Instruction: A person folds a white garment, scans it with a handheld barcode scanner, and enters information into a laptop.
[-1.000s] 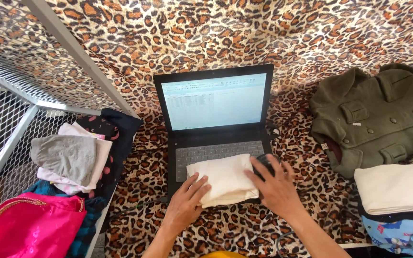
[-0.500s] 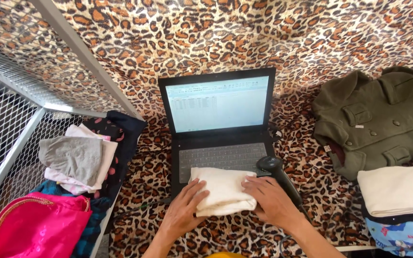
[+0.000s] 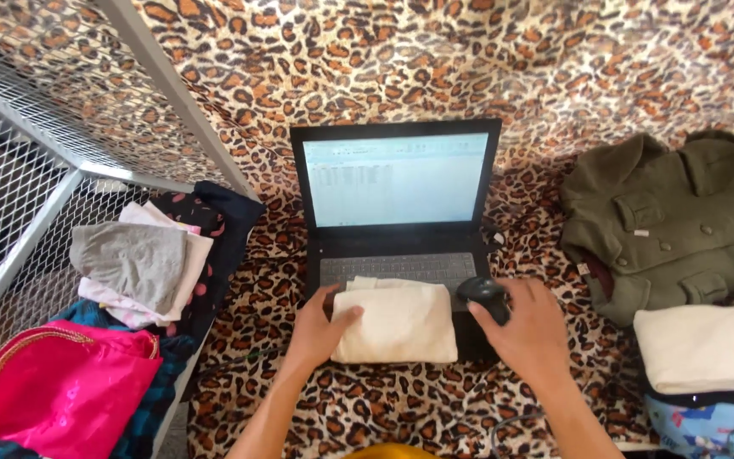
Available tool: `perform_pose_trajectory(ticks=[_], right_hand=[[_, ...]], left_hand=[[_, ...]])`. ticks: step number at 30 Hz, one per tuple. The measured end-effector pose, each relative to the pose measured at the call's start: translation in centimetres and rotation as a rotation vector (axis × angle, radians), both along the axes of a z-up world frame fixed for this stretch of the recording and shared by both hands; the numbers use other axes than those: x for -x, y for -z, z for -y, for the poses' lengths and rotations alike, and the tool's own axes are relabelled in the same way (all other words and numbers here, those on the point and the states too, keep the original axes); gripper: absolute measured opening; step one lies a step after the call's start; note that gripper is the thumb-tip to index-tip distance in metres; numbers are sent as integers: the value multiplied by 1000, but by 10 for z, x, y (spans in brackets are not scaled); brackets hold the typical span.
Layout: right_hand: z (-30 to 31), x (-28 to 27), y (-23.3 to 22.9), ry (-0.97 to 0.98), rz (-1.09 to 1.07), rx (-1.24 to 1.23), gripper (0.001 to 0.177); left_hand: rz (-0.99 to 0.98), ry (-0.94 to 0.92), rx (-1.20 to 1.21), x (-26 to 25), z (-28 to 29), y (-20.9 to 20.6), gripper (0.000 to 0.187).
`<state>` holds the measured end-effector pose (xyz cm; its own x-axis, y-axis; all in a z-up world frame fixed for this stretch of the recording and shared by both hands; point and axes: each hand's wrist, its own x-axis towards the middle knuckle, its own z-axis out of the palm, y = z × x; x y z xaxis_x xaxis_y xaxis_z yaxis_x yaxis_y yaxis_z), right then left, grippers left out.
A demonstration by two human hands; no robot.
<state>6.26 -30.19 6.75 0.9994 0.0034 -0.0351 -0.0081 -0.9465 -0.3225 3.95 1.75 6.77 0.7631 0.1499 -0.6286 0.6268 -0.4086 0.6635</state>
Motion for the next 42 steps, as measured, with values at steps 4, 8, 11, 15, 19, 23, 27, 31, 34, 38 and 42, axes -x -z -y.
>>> perform_pose_trajectory(ticks=[4,8,11,15,19,23,27,31,34,38,42], right_hand=[[20,-13,23,107,-446,71,102],[26,-26,53,186,-705,-45,57],[21,-22,26,220,-664,-141,38],[47,1,6,369,-750,-469,33],[6,28,-44,344,-697,-415,39],[-13,35,-55,74,-666,-207,57],[-7,35,-53,-3,-701,-65,55],[21,34,-36,67,-790,-43,59],[36,35,-28,42,-821,61,68],[14,40,-62,63,-848,-13,64],[-27,42,-102,58,-742,-145,62]], left_hand=[[121,-115,37,10,-3,27,62],[339,-83,21,-8,-7,65,62],[445,-66,87,-25,-11,61,54],[415,21,167,-38,-15,42,46],[425,-6,209,-46,-14,49,45],[333,-89,279,-47,-15,43,39],[277,-148,362,-44,-14,31,39],[305,-163,371,-46,-13,38,38],[291,-187,388,-46,-13,39,34],[298,-189,382,-46,-12,44,35],[259,-201,369,-44,-8,25,35]])
